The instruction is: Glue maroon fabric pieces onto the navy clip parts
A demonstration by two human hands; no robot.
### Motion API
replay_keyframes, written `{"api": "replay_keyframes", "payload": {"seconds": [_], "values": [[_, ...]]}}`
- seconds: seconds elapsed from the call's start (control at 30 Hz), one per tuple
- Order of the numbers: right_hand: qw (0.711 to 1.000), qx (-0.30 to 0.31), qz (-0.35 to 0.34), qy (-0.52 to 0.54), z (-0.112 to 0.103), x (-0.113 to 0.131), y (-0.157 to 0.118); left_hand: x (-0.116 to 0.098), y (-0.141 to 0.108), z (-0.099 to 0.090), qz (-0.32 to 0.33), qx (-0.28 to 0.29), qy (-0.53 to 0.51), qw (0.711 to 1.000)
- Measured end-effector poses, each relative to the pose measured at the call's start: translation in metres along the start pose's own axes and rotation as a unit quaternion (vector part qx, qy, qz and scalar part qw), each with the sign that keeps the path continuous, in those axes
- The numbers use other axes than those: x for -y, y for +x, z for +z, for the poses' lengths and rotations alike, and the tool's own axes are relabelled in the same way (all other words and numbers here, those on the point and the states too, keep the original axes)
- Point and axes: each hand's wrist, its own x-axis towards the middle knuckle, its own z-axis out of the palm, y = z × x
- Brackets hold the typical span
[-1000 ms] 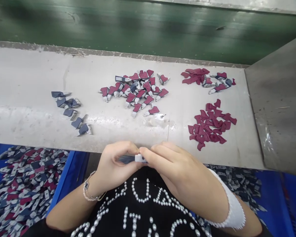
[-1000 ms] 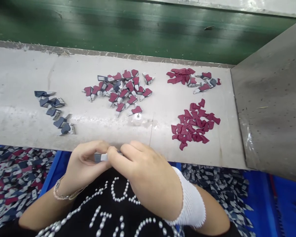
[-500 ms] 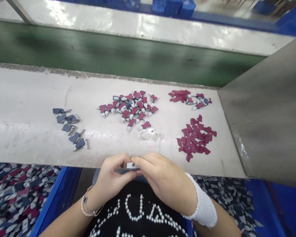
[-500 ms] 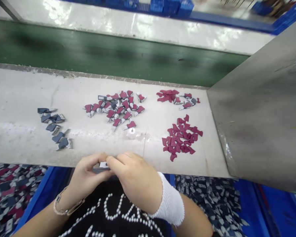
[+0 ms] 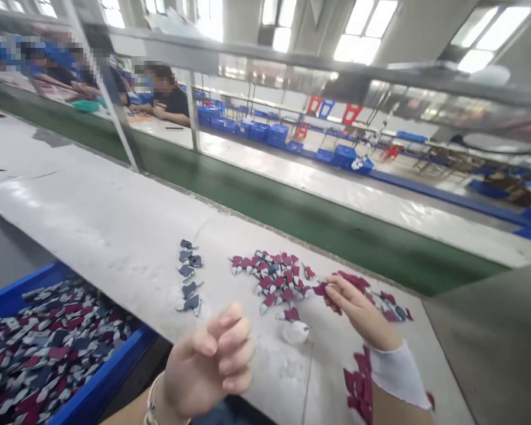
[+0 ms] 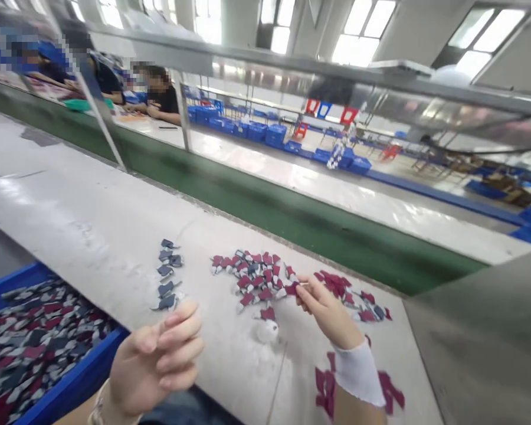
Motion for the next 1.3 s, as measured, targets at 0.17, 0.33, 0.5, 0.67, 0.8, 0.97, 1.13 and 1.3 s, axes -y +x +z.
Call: {"api": "replay_keyframes", "payload": {"seconds": [0.17,0.33,0.5,0.67,0.8,0.97,1.13,1.3], "values": [[0.997,0.066,0.005,-0.026,0.029,-0.006,0.060,0.001,-0.003,0.011,0.035,0.057,0.045,0.997],[0.996,0.054,0.039,-0.061,0.033,-0.017,0.060,0.000,-0.008,0.019,0.063,0.093,0.076,0.991],[0.996,0.041,0.058,-0.058,0.021,-0.024,0.020,0.006,-0.016,0.020,0.059,0.101,0.090,0.989],[0.996,0.055,0.061,-0.032,0.023,-0.035,-0.023,0.014,-0.022,0.027,0.048,0.075,0.112,0.990],[0.996,0.070,0.048,-0.010,0.040,-0.048,-0.039,0.019,-0.023,0.026,0.047,0.139,0.166,0.975],[0.996,0.074,0.039,0.001,0.064,-0.056,-0.041,0.016,-0.032,0.034,0.017,0.114,0.219,0.969],[0.997,0.074,0.022,0.013,0.082,-0.058,-0.035,0.008,-0.042,0.039,-0.008,0.005,0.252,0.968],[0.997,0.076,0.006,0.030,0.095,-0.054,-0.023,0.003,-0.035,0.025,0.023,-0.016,0.252,0.967]]}}
